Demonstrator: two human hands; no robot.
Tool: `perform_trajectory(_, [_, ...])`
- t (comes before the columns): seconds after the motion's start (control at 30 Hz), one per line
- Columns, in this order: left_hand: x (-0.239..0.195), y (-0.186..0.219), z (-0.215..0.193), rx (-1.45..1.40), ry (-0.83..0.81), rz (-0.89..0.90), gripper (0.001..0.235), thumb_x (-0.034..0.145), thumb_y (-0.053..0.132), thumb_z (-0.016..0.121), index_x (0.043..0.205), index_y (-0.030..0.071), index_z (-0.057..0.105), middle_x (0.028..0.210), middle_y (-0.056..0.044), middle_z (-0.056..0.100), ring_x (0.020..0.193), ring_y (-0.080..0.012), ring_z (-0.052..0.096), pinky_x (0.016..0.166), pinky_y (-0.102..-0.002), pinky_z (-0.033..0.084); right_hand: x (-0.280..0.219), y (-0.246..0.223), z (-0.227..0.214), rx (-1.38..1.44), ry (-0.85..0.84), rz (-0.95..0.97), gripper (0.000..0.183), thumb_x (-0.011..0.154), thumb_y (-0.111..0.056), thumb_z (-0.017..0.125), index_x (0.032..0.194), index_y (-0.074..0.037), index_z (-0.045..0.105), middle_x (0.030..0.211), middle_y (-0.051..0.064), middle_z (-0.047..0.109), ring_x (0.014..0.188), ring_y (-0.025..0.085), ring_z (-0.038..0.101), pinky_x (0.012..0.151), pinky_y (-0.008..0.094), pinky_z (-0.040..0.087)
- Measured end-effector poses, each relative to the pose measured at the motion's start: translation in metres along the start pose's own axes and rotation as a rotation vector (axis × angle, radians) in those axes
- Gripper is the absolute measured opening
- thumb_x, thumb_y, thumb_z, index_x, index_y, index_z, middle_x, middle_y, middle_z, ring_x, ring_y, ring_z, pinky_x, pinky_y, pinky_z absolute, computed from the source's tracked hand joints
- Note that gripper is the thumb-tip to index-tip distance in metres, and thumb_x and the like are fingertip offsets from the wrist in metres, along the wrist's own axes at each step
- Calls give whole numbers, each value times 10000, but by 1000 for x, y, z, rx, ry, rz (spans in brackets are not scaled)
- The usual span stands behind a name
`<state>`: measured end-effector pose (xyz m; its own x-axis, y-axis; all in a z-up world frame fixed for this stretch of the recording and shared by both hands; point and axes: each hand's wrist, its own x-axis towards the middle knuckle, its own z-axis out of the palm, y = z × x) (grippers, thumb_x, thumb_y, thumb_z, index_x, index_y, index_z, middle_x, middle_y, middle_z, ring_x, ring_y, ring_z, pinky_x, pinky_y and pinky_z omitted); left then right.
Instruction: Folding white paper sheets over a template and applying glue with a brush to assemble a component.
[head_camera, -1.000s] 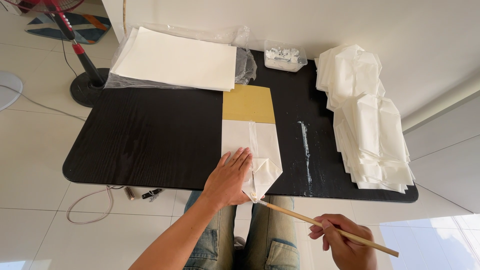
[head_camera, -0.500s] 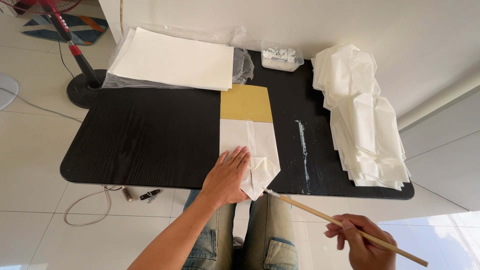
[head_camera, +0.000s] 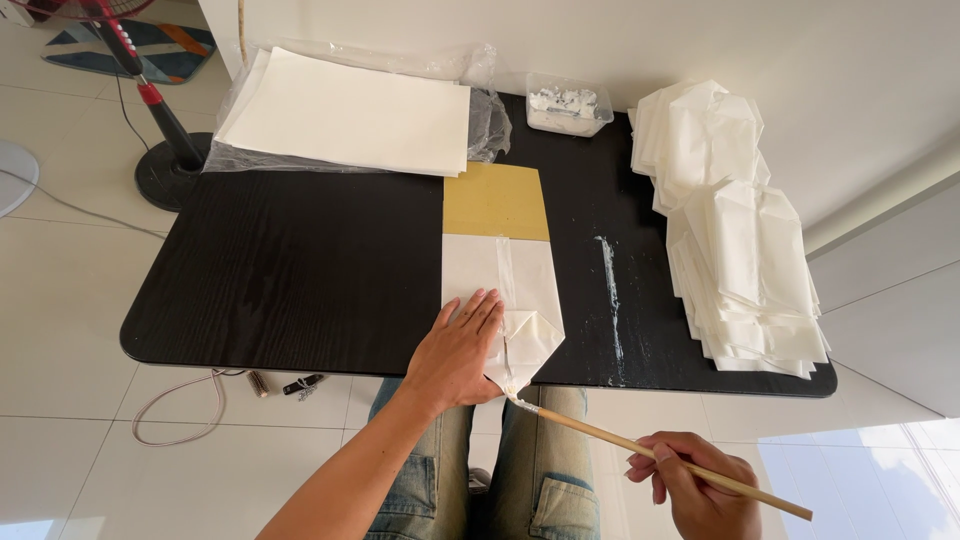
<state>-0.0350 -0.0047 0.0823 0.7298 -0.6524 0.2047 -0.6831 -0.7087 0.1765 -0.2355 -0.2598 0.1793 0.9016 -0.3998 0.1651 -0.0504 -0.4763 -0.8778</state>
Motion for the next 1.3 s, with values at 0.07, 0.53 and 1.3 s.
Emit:
perform_trajectory(0.07, [2,0,1,12,3,3,1145,786,747,647,1582,20,264,1677,-128,263,1565,-250,181,1239,-468,134,0,-4,-1,-6,-1,32,246,928,-97,614,863,43,805,607,187,822,444,243,780,371,277,573])
perform_trajectory(0.53, [1,1,-6,10,21,31,1126,774,725,704,1598,94,265,1669,-148,275,1554,-303,201,1216,-501,165,21,-17,-13,131,202,-73,255,1096,-63,512,973,122,636,683,252,689,513,318,698,384,321,465])
perform_trajectory(1.3, [-2,1,-9,-12,26,61,1035,830,839,581,1602,205,311,1654,-212,250,1541,-379,181,1203,-537,163,15,-25,-6,-64,-70,180,321,934,-87,593,865,60,870,612,211,816,528,273,740,454,332,535])
